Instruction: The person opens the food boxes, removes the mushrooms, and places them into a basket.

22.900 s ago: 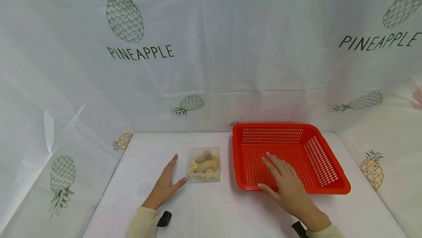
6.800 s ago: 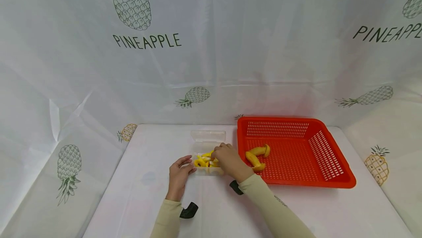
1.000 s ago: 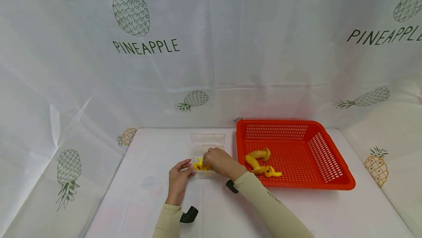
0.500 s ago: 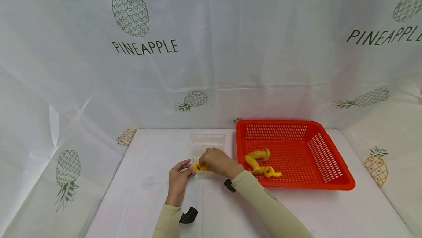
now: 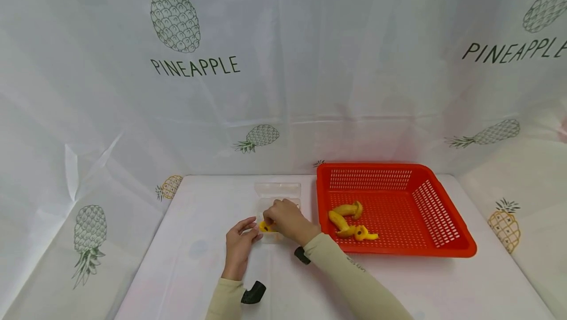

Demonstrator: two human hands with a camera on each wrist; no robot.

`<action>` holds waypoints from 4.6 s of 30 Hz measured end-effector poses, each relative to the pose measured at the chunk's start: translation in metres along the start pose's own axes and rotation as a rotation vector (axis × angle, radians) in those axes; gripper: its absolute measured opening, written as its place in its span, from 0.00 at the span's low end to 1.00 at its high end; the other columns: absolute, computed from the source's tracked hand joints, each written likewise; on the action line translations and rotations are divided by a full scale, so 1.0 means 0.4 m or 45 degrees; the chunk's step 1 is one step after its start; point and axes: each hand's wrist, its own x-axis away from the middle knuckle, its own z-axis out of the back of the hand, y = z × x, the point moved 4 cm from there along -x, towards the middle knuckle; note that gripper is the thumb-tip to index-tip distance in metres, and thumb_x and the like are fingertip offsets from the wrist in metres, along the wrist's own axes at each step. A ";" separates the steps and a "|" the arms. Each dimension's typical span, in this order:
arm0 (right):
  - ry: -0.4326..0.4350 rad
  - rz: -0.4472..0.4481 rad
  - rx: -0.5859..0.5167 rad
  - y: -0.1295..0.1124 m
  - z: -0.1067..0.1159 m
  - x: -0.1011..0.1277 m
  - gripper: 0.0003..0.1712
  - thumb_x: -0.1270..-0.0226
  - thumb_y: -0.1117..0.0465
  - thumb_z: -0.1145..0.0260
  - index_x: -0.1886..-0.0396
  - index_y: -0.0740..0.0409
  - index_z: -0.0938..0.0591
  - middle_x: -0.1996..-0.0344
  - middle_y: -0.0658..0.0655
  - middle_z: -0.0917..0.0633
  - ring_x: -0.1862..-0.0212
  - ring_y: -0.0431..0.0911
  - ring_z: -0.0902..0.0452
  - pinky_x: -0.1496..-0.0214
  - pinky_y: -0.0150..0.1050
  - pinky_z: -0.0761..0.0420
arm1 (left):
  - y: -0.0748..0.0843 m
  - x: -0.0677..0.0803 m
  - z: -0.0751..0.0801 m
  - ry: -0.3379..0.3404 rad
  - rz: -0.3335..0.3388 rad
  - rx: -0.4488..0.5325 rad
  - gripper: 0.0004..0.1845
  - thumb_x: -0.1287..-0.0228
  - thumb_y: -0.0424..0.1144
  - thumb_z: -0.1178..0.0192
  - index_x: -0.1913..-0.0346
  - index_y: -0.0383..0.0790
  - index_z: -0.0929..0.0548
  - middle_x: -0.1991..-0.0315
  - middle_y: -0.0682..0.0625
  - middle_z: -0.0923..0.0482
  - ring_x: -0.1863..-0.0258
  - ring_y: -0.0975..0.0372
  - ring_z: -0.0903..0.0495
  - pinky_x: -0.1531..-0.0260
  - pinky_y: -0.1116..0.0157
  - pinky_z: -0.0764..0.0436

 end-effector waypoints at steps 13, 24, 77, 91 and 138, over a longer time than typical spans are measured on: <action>0.201 -0.078 -0.042 -0.014 0.110 0.062 0.12 0.37 0.60 0.20 0.54 0.50 0.08 0.56 0.47 0.08 0.53 0.45 0.19 0.42 0.39 0.17 | 0.002 0.003 -0.001 0.018 0.010 -0.025 0.19 0.28 0.22 0.39 0.37 0.19 0.21 0.56 0.41 0.23 0.70 0.62 0.17 0.62 0.69 0.10; 0.533 -0.011 -0.056 0.038 0.205 0.207 0.12 0.44 0.66 0.17 0.62 0.49 0.08 0.63 0.45 0.10 0.56 0.44 0.20 0.54 0.38 0.17 | -0.002 0.001 -0.003 0.027 0.015 -0.058 0.19 0.28 0.22 0.39 0.37 0.20 0.21 0.55 0.41 0.23 0.70 0.62 0.17 0.62 0.69 0.10; 0.574 -0.199 -0.062 0.198 0.223 0.417 0.22 0.54 0.78 0.16 0.60 0.56 0.08 0.60 0.50 0.10 0.54 0.47 0.18 0.55 0.45 0.09 | 0.004 0.004 -0.004 0.024 -0.005 -0.065 0.19 0.28 0.23 0.39 0.37 0.20 0.21 0.54 0.41 0.24 0.66 0.60 0.17 0.61 0.69 0.10; 0.468 -0.010 -0.045 0.063 0.184 0.254 0.19 0.46 0.69 0.16 0.54 0.56 0.09 0.56 0.52 0.10 0.51 0.48 0.18 0.49 0.42 0.12 | 0.005 0.005 -0.005 0.035 -0.013 -0.047 0.19 0.29 0.21 0.40 0.38 0.18 0.21 0.55 0.39 0.23 0.66 0.59 0.17 0.62 0.69 0.10; 0.077 -0.204 0.508 0.053 0.032 0.088 0.24 0.46 0.39 0.17 0.60 0.52 0.06 0.63 0.52 0.11 0.57 0.50 0.25 0.51 0.40 0.19 | -0.003 -0.003 -0.001 0.010 -0.007 -0.024 0.19 0.29 0.21 0.40 0.37 0.18 0.22 0.55 0.41 0.22 0.60 0.57 0.17 0.61 0.68 0.09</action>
